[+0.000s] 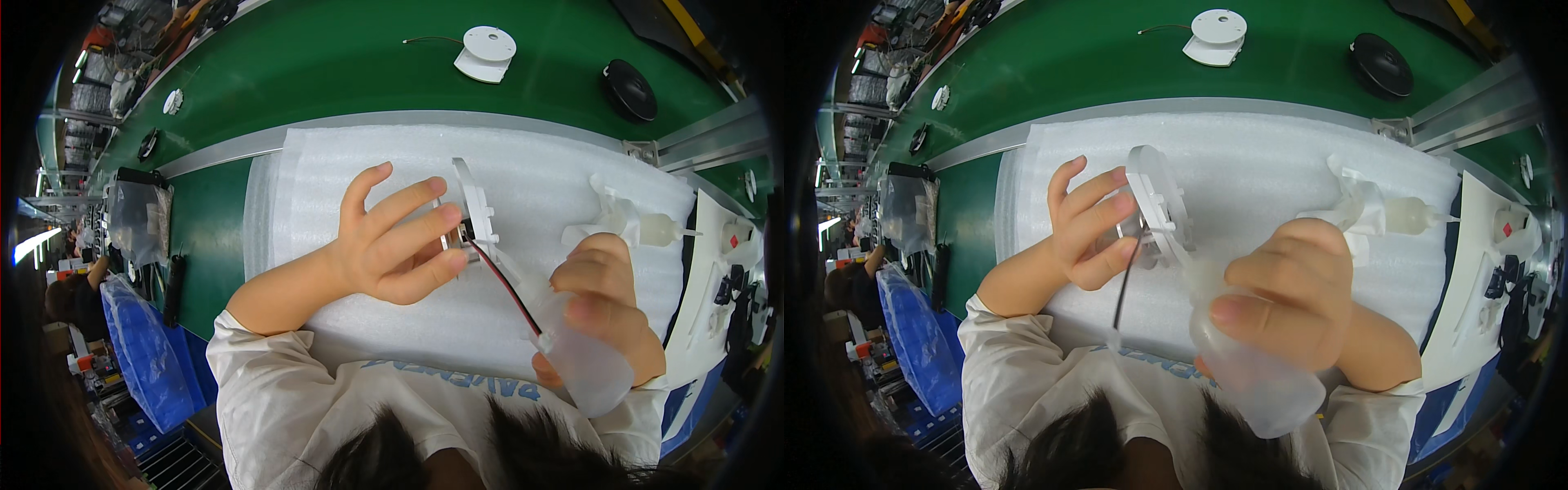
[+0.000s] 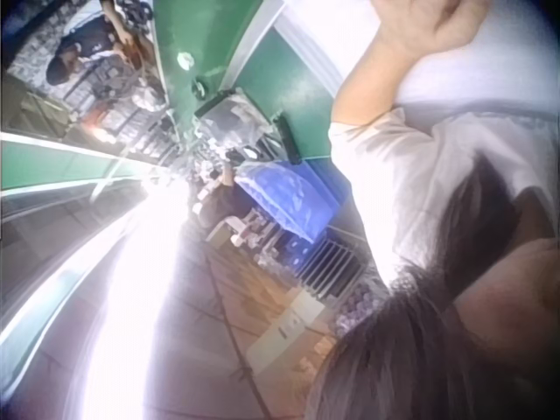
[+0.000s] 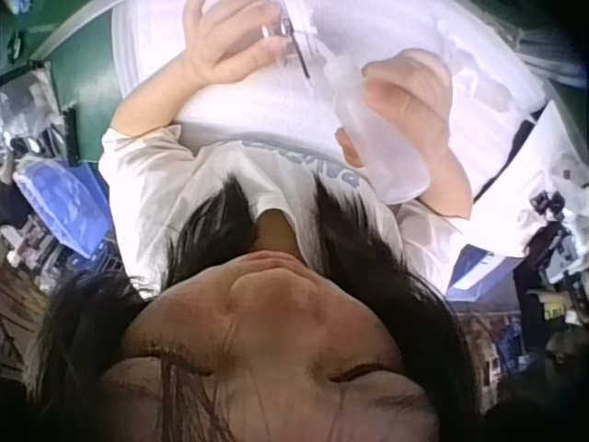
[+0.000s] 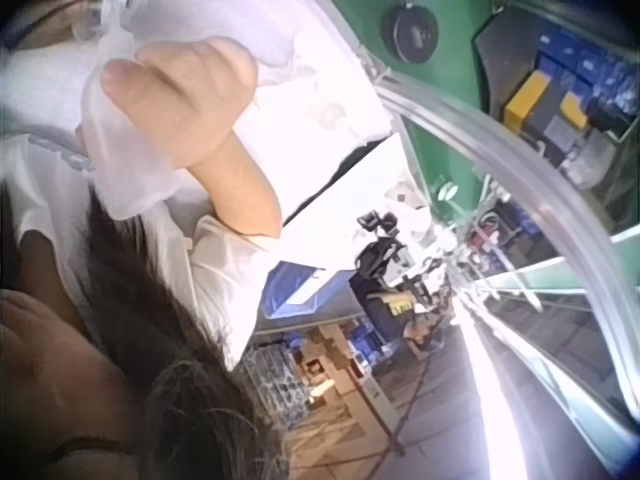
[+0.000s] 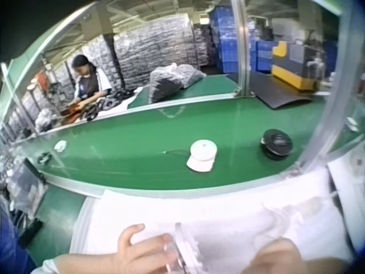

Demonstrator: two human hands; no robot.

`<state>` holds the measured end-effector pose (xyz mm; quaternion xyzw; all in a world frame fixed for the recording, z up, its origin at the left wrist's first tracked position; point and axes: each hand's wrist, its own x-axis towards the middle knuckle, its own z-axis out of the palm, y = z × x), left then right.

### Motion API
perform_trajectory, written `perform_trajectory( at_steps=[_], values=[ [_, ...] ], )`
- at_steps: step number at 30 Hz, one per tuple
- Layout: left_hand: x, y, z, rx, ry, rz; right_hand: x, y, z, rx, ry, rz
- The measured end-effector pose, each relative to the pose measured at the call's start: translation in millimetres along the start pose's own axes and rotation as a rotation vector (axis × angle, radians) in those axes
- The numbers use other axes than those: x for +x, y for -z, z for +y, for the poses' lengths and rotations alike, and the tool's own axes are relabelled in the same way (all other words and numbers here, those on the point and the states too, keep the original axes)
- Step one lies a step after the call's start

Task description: Assembling plastic components and applying adhesive on a production line.

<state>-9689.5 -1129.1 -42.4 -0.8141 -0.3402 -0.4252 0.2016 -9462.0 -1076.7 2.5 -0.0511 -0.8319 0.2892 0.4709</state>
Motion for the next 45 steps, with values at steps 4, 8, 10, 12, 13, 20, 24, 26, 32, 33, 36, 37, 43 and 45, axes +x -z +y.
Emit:
perform_trajectory(
  at_steps=[4,8,10,12,13,20,24,26,32,33,36,37,43,45],
  values=[
    [-2.0,-0.2,0.5,-0.003,0.058,0.015,-2.1,-5.0,1.8,-0.101,0.109,0.026],
    [-1.2,-3.0,1.5,-0.046,0.159,0.015,-3.6,-13.4,2.3,-0.165,0.174,0.125],
    [-0.6,-0.9,2.2,-0.047,0.194,0.014,-3.5,-16.4,3.0,-0.157,0.171,0.134],
    [-0.4,5.5,2.1,-0.092,0.286,-0.082,-3.2,-19.9,3.3,-0.145,0.165,0.146],
    [0.4,6.5,1.0,-0.095,0.286,-0.080,-2.9,-19.6,1.1,-0.151,0.142,0.137],
    [-1.3,16.2,-2.9,-0.242,0.491,-0.285,-8.5,-22.3,2.7,-0.164,0.168,0.118],
    [-6.3,16.3,-4.0,-0.247,0.520,-0.307,-5.1,-26.4,0.8,-0.144,0.128,0.134],
    [-6.3,16.5,-3.6,-0.274,0.544,-0.288,-3.6,-27.3,0.4,-0.158,0.116,0.133],
    [-8.7,17.5,-2.9,-0.556,0.806,-0.305,-0.9,-29.4,2.2,-0.188,0.098,0.100],
    [-10.5,17.2,-3.5,-0.711,0.920,-0.300,-1.3,-30.6,3.6,-0.187,0.097,0.100],
    [-10.7,18.0,-1.2,-0.973,1.093,-0.236,-2.4,-34.0,6.5,-0.208,0.131,0.127],
    [-10.7,17.3,-0.4,-0.974,1.095,-0.236,-1.9,-34.0,6.7,-0.209,0.133,0.130],
    [-7.5,21.4,-3.3,-1.270,1.233,-0.023,-1.4,-36.5,9.8,-0.211,0.150,0.132],
    [-6.3,22.5,-4.1,-1.346,1.308,-0.017,-1.7,-35.1,10.4,-0.204,0.149,0.128]
  ],
)
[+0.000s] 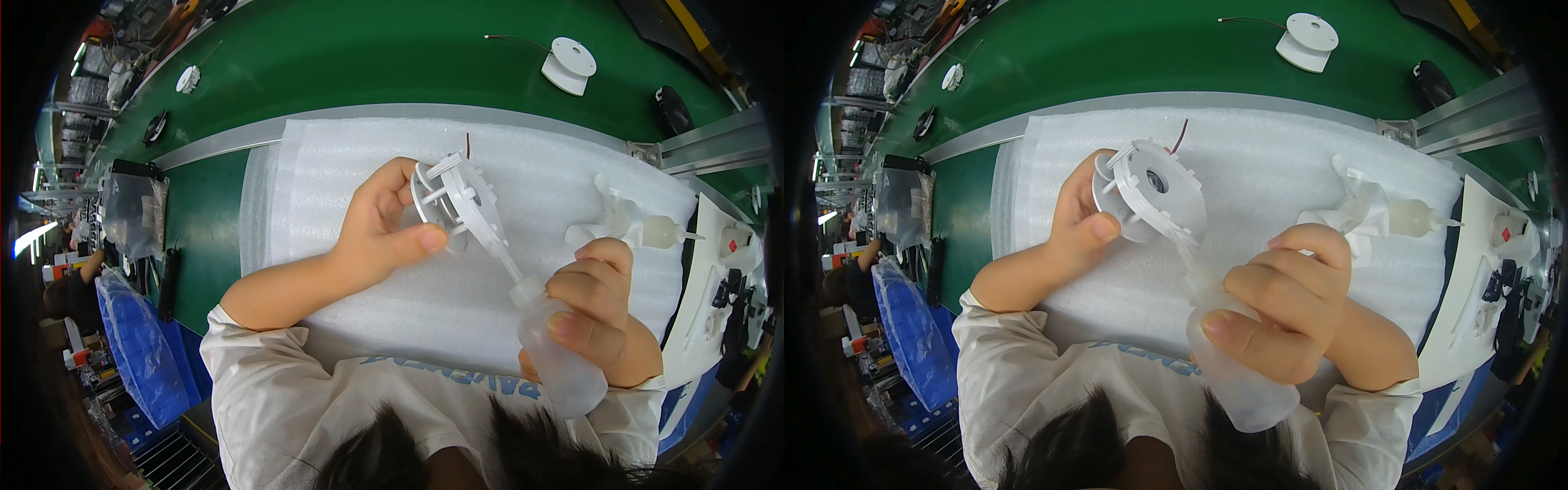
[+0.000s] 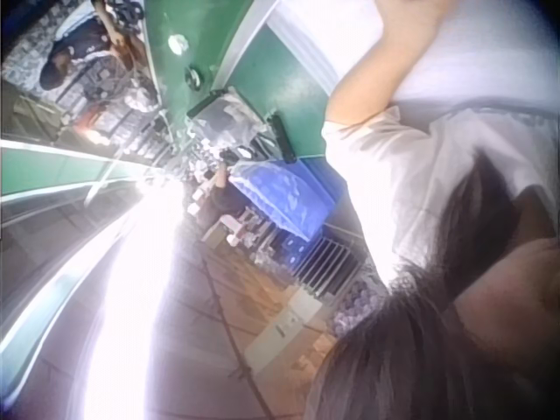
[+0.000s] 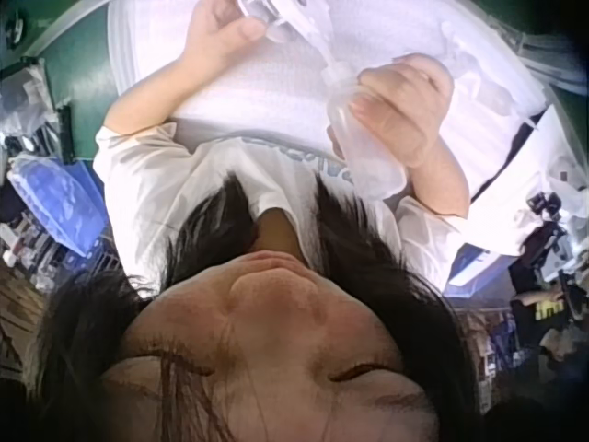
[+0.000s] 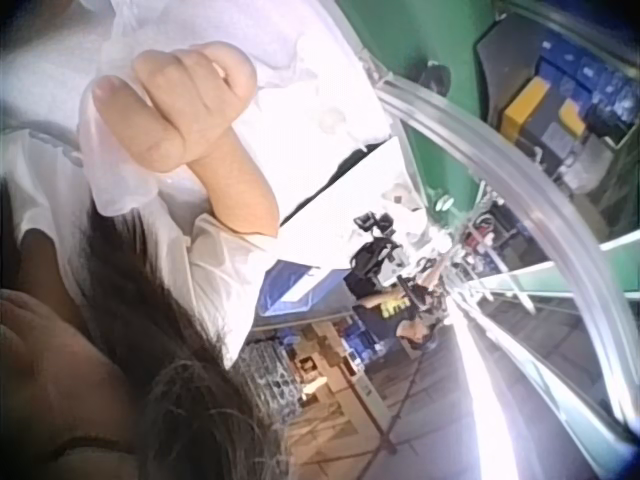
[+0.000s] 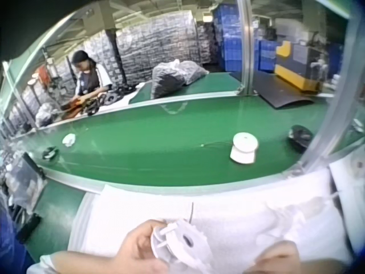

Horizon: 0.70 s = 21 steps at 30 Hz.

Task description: Assembling plastic components and applying adhesive on a production line.

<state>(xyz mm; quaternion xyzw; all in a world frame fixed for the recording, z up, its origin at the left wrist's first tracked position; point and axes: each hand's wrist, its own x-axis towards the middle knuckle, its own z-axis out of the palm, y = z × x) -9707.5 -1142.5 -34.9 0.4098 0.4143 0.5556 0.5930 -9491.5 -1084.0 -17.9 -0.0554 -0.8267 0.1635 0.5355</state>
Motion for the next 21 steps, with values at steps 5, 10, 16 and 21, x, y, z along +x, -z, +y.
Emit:
perform_trajectory(
  at_steps=[5,10,16,21],
  values=[
    [-1.4,4.2,-0.9,-0.011,-0.029,0.021,2.6,0.5,-3.6,0.010,-0.038,-0.055],
    [-1.1,8.1,-0.6,-0.004,-0.045,0.023,3.4,0.0,-4.5,0.014,-0.041,-0.081],
    [-0.7,12.2,-4.6,-0.101,-0.106,-0.008,7.3,-0.6,-1.9,0.039,-0.050,-0.106],
    [2.0,36.3,1.3,-0.040,-0.203,0.079,6.6,-25.5,1.7,0.499,-0.539,-0.084]
  ],
)
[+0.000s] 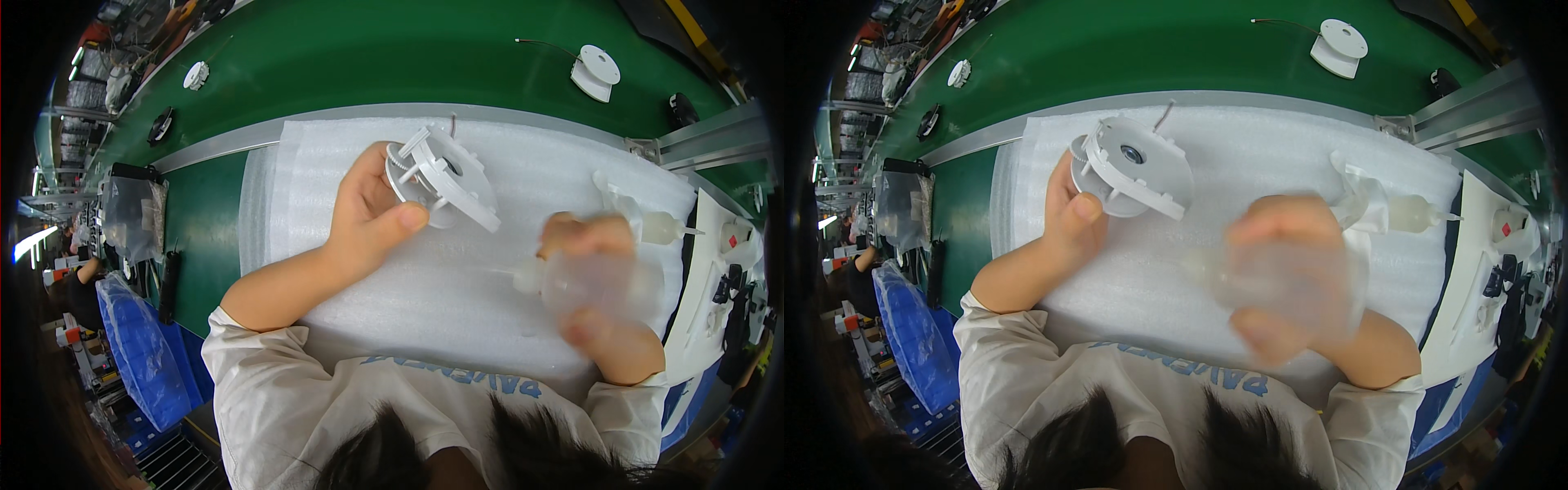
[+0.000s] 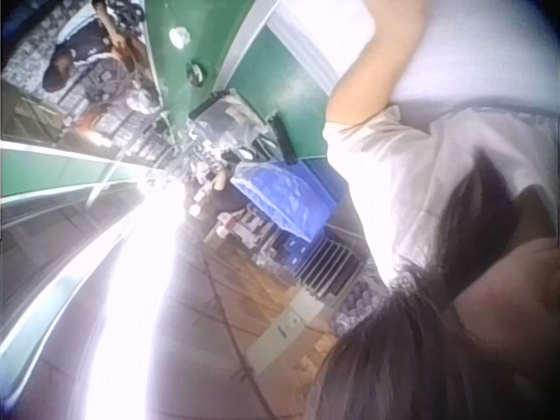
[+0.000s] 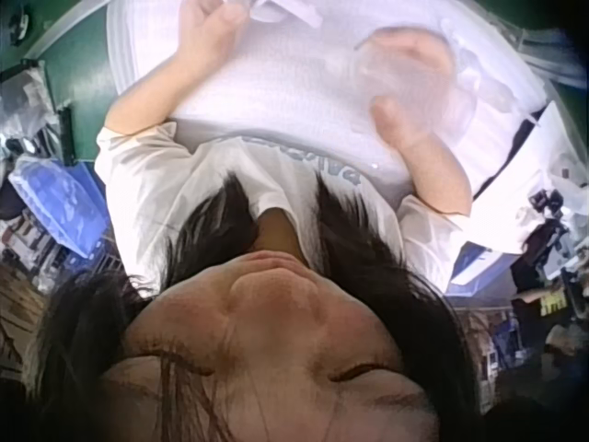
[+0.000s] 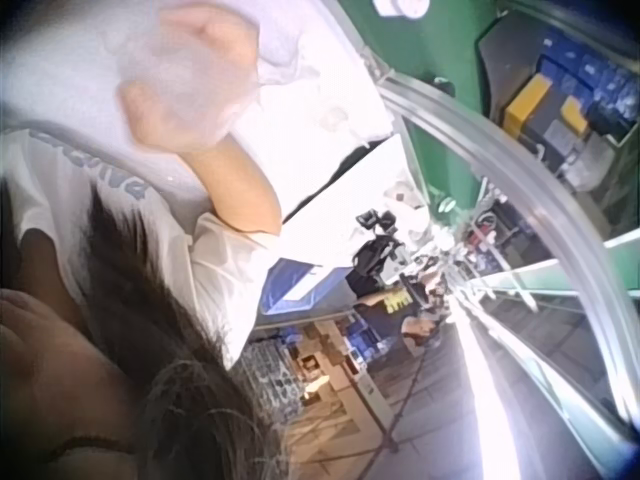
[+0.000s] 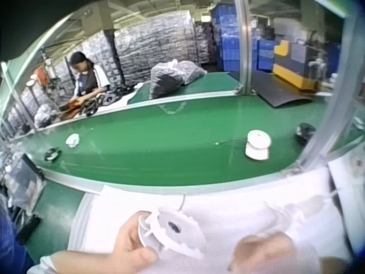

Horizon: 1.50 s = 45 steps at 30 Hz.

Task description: Assembling plastic components and applying adhesive on a production line.

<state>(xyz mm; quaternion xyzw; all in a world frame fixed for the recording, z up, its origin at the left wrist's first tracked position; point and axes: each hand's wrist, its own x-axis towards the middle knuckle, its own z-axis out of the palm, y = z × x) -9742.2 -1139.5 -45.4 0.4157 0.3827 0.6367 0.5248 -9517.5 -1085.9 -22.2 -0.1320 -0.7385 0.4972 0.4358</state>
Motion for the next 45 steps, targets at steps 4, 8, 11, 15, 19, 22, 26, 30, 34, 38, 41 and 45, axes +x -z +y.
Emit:
perform_trajectory(
  at_steps=[4,8,11,15,19,22,26,30,34,38,41,45],
  values=[
    [15.5,20.8,13.9,0.276,-0.163,0.006,12.8,-23.6,24.5,0.873,-0.744,0.179],
    [59.5,75.1,52.1,1.179,-0.475,0.039,35.2,-53.5,51.7,1.051,-1.090,0.495],
    [99.2,108.1,67.0,1.795,-0.039,0.164,34.5,-58.6,69.4,0.996,-0.930,0.280],
    [141.7,177.9,61.0,1.982,0.222,0.312,45.5,-76.8,79.3,1.207,-0.935,0.229],
    [153.5,217.1,65.5,1.944,0.245,0.459,59.2,-103.4,88.9,1.171,-0.962,0.290],
    [161.2,276.1,78.5,2.040,0.100,0.545,64.5,-113.4,93.5,1.183,-0.965,0.272],
    [166.1,402.0,114.7,2.247,-0.084,0.562,82.8,-138.2,91.9,1.127,-1.024,0.360],
    [154.8,508.5,152.2,2.052,0.351,0.699,98.0,-166.9,98.6,1.095,-1.051,0.393],
    [142.4,606.9,169.5,1.614,0.355,0.826,112.0,-198.9,110.0,1.139,-1.008,0.328],
    [141.2,643.9,165.1,1.338,0.029,0.885,131.7,-234.3,117.8,1.139,-1.000,0.333],
    [151.3,620.0,178.4,1.043,0.176,0.836,143.1,-252.8,126.0,1.159,-0.976,0.317],
    [168.4,599.1,187.9,1.237,0.319,0.695,151.0,-268.1,131.6,1.198,-0.966,0.345]
  ],
)
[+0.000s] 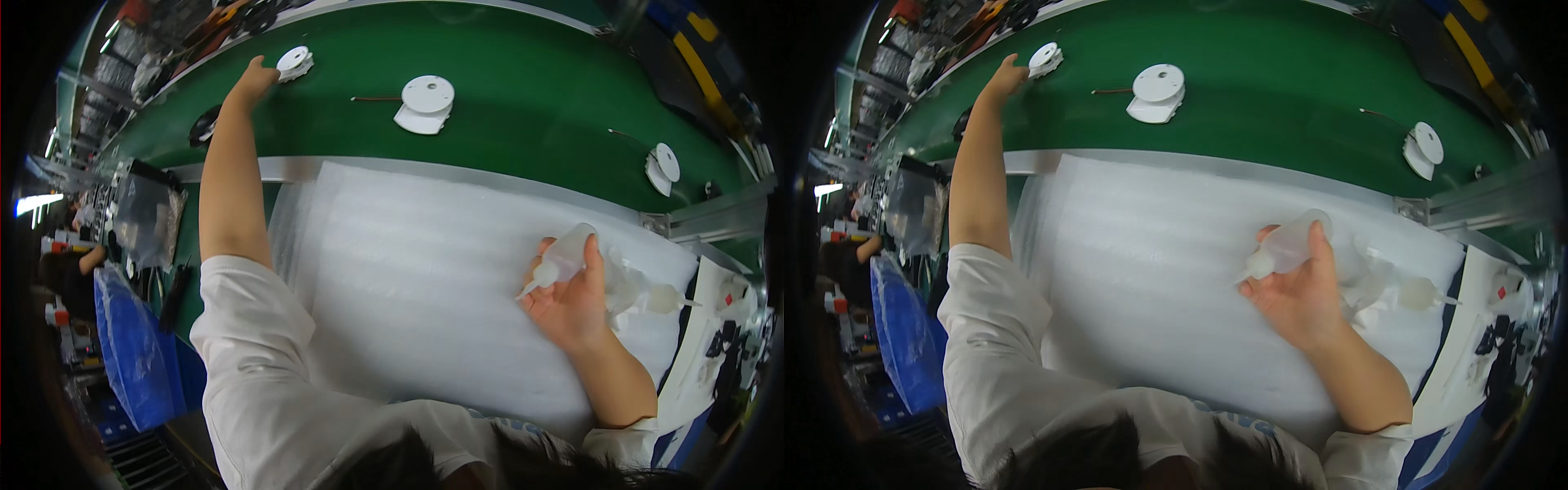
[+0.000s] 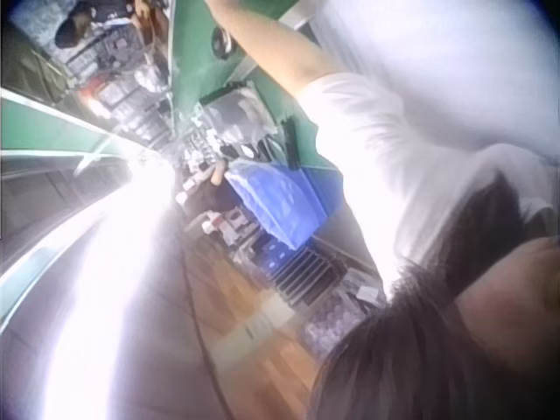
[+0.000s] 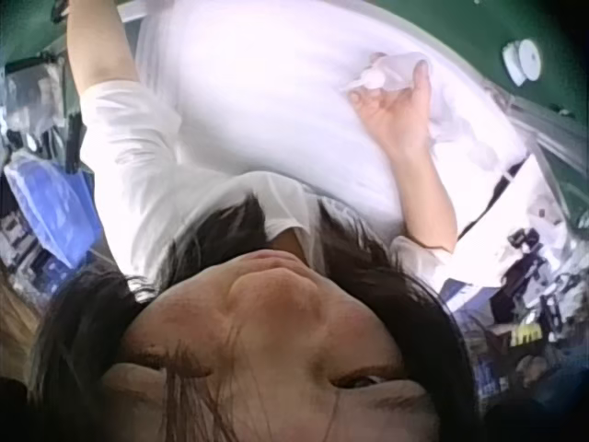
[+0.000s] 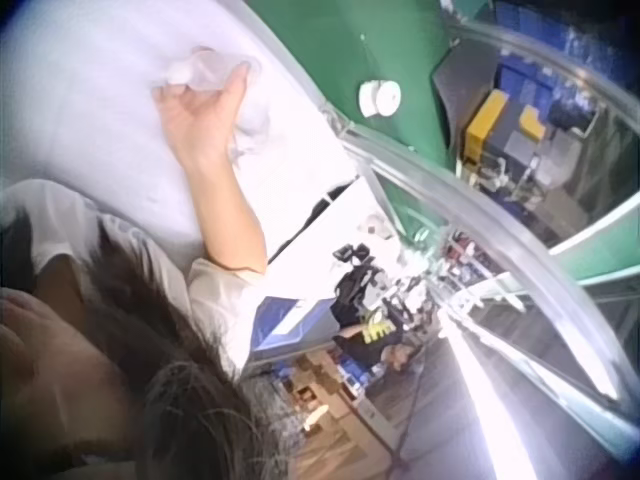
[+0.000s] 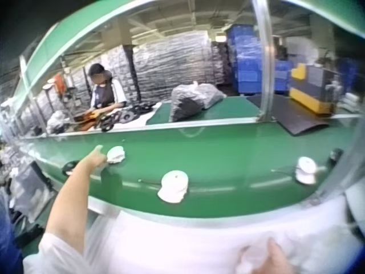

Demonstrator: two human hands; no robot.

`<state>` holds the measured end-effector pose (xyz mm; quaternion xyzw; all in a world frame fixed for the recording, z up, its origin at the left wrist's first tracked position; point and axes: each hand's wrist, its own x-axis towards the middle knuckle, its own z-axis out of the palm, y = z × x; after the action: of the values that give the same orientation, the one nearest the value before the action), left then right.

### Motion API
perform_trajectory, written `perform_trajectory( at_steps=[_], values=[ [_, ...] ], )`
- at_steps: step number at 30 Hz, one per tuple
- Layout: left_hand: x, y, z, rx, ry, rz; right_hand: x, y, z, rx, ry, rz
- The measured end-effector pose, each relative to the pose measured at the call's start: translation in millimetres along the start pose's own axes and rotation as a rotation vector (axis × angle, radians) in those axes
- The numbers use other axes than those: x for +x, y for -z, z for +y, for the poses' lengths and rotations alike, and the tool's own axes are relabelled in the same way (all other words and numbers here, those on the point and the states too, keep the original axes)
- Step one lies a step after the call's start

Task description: Assembling plastic components and applying adhesive on a production line.

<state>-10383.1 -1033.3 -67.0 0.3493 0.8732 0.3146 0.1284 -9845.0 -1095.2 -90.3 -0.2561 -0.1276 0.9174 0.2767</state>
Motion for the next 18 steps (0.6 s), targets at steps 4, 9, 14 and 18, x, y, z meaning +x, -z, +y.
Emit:
perform_trajectory(
  at_steps=[4,9,14,18],
  values=[
    [42.7,-1.2,-14.0,0.173,-0.336,-0.159,12.6,-18.5,20.1,-0.002,0.007,-0.002],
    [112.4,-9.2,-51.4,0.375,-0.472,-0.224,55.0,-30.4,55.5,-0.018,-0.001,0.059],
    [170.4,35.9,-109.0,0.786,-0.415,-0.042,77.8,-67.3,73.9,-0.032,-0.130,-0.045],
    [110.3,27.1,-60.6,0.681,-0.422,0.076,101.4,-74.1,85.5,-0.039,-0.078,-0.067]
  ],
)
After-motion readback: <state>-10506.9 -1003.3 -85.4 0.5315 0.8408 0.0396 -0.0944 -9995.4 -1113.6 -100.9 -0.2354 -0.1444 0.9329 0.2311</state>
